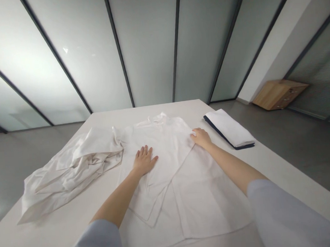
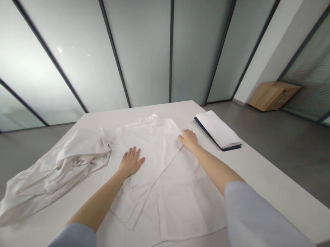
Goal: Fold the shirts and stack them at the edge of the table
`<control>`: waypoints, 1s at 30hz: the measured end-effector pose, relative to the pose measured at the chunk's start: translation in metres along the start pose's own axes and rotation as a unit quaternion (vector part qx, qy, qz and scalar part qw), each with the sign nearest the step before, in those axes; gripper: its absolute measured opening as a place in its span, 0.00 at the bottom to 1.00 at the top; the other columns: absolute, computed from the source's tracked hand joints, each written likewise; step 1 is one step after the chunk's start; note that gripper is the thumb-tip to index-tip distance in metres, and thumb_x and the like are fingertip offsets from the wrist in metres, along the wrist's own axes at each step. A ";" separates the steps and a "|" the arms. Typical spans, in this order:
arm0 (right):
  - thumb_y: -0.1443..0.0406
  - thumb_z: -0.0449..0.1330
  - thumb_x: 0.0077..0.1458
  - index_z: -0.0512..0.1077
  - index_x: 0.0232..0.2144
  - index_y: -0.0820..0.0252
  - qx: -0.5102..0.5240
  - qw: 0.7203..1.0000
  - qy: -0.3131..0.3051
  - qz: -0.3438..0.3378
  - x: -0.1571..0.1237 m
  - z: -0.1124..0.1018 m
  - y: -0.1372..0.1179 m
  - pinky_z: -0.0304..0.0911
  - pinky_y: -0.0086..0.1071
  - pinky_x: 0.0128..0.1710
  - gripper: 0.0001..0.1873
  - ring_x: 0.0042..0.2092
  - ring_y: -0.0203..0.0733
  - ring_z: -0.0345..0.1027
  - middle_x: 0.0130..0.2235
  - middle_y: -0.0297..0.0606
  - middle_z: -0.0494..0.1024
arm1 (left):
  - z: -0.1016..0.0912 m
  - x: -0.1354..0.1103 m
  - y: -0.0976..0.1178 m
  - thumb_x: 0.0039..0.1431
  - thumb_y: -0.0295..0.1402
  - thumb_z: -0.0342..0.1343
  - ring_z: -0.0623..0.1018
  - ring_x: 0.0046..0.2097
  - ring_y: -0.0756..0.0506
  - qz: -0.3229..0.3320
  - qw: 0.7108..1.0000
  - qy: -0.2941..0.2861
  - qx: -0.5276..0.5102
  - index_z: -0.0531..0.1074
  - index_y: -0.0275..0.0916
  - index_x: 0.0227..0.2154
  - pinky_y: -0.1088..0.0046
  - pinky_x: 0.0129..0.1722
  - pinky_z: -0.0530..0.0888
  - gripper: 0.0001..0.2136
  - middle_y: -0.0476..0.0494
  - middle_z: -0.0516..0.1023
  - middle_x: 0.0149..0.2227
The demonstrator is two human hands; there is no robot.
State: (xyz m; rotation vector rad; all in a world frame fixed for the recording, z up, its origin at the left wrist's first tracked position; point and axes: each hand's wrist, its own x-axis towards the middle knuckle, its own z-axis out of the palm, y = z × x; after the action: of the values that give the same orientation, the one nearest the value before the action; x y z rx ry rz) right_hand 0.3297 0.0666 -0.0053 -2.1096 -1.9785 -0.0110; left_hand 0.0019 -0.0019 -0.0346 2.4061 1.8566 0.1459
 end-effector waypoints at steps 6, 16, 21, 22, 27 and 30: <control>0.55 0.49 0.61 0.71 0.50 0.64 -0.036 0.997 -0.032 0.053 0.037 0.011 -0.005 0.59 0.47 0.49 0.24 0.52 0.58 0.66 0.51 0.57 0.72 | 0.000 -0.006 0.003 0.65 0.52 0.37 0.49 0.69 0.36 -0.010 1.000 0.003 -0.011 0.57 0.36 0.64 0.53 0.64 0.50 0.32 0.33 0.49 0.68; 0.53 0.47 0.62 0.68 0.52 0.66 -0.014 0.994 -0.025 0.108 0.088 0.027 -0.027 0.62 0.43 0.46 0.26 0.50 0.56 0.69 0.49 0.58 0.74 | -0.002 -0.007 -0.008 0.67 0.48 0.36 0.55 0.68 0.41 -0.026 0.988 0.024 -0.149 0.68 0.43 0.56 0.55 0.65 0.52 0.25 0.41 0.59 0.66; 0.55 0.45 0.64 0.72 0.48 0.61 -0.032 0.996 -0.050 0.066 0.104 0.030 -0.011 0.63 0.39 0.43 0.22 0.47 0.52 0.71 0.45 0.52 0.78 | -0.004 -0.009 -0.006 0.67 0.49 0.35 0.55 0.68 0.42 -0.034 0.985 0.017 -0.169 0.69 0.43 0.54 0.57 0.65 0.51 0.25 0.41 0.59 0.66; 0.56 0.45 0.64 0.72 0.48 0.61 -0.038 0.996 -0.048 0.061 0.106 0.031 -0.007 0.63 0.39 0.43 0.22 0.47 0.52 0.71 0.45 0.51 0.78 | -0.005 -0.009 -0.006 0.67 0.48 0.35 0.55 0.68 0.42 -0.036 0.984 0.016 -0.172 0.69 0.42 0.54 0.57 0.65 0.50 0.25 0.41 0.59 0.66; 0.58 0.44 0.65 0.74 0.45 0.62 -0.053 0.995 -0.033 0.074 0.113 0.030 0.011 0.62 0.39 0.44 0.22 0.48 0.52 0.70 0.45 0.52 0.78 | -0.007 -0.011 -0.006 0.67 0.47 0.35 0.55 0.67 0.42 -0.034 0.981 0.013 -0.192 0.69 0.42 0.54 0.57 0.66 0.50 0.25 0.41 0.60 0.65; 0.60 0.46 0.63 0.72 0.48 0.66 -0.062 0.995 0.000 0.082 0.112 0.029 0.008 0.61 0.43 0.47 0.21 0.50 0.55 0.68 0.49 0.55 0.75 | -0.006 -0.011 -0.006 0.67 0.48 0.35 0.55 0.67 0.42 -0.029 0.982 0.018 -0.188 0.69 0.43 0.54 0.58 0.66 0.51 0.25 0.43 0.60 0.65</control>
State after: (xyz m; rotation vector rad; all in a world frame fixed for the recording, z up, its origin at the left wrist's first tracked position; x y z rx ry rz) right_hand 0.3421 0.1812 -0.0149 -2.3439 -1.8422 -0.1051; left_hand -0.0072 -0.0105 -0.0294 2.1043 1.7260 0.4906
